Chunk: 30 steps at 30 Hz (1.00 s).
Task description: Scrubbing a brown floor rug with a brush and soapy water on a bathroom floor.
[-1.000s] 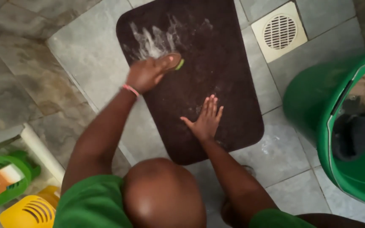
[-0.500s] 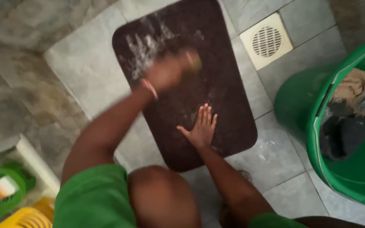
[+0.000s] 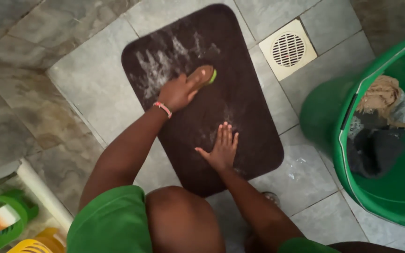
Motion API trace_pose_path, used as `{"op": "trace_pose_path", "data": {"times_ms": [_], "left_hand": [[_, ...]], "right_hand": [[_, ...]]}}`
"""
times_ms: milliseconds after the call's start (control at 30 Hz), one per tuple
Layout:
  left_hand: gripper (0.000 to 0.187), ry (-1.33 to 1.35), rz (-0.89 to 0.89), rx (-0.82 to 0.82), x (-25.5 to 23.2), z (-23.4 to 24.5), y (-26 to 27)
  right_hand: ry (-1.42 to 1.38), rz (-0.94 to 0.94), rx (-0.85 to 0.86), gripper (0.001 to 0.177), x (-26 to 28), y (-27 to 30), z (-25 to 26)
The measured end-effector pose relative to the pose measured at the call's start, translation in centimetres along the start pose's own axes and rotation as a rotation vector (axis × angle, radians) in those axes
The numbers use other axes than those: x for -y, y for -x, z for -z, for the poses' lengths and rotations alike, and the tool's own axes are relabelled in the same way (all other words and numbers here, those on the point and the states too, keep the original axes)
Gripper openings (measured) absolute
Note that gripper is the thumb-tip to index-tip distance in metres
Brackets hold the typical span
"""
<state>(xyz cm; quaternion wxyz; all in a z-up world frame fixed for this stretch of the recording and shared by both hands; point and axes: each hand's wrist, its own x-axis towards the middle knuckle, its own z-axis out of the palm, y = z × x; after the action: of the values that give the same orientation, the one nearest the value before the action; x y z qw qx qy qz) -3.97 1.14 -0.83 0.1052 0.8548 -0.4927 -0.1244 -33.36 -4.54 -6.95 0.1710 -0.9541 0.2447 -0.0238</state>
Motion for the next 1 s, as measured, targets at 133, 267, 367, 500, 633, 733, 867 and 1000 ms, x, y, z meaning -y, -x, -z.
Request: {"op": "trace_pose_path", "data": {"times_ms": [133, 267, 367, 500, 633, 733, 867, 1000], "left_hand": [[0.073, 0.096, 0.037, 0.031, -2.7, 0.8, 2.3], [0.071, 0.108, 0.028, 0.007, -3.0, -0.1, 3.4], [0.069, 0.204, 0.135, 0.031, -3.0, 0.3, 2.7], [0.065, 0.421, 0.381, -0.385, -1.2, 0.2, 1.3], [0.067, 0.276, 0.414, -0.338, -1.2, 2.7, -4.1], [0.054, 0.222, 0.188, -0.093, -2.9, 1.1, -6.9], [0.062, 0.072, -0.026, -0.006, -1.5, 3.8, -8.6], [0.062, -0.022, 0.17, -0.308, -1.6, 1.8, -9.2]], "right_hand": [[0.04, 0.0, 0.071, 0.13, -1.8, 3.1, 0.0], [-0.055, -0.033, 0.03, 0.112, -2.0, 0.9, 1.0], [-0.061, -0.072, -0.067, 0.089, -2.6, -6.4, 2.1], [-0.095, 0.008, -0.085, 0.093, -4.1, -17.0, 3.9], [0.034, 0.0, -0.036, 0.109, -5.0, -19.0, 3.5], [0.038, -0.078, 0.012, 0.117, -5.1, -18.5, 2.9], [0.068, -0.042, -0.024, 0.115, -5.6, -18.1, 2.4], [0.096, 0.003, -0.032, 0.114, -5.8, -18.2, 1.7]]}}
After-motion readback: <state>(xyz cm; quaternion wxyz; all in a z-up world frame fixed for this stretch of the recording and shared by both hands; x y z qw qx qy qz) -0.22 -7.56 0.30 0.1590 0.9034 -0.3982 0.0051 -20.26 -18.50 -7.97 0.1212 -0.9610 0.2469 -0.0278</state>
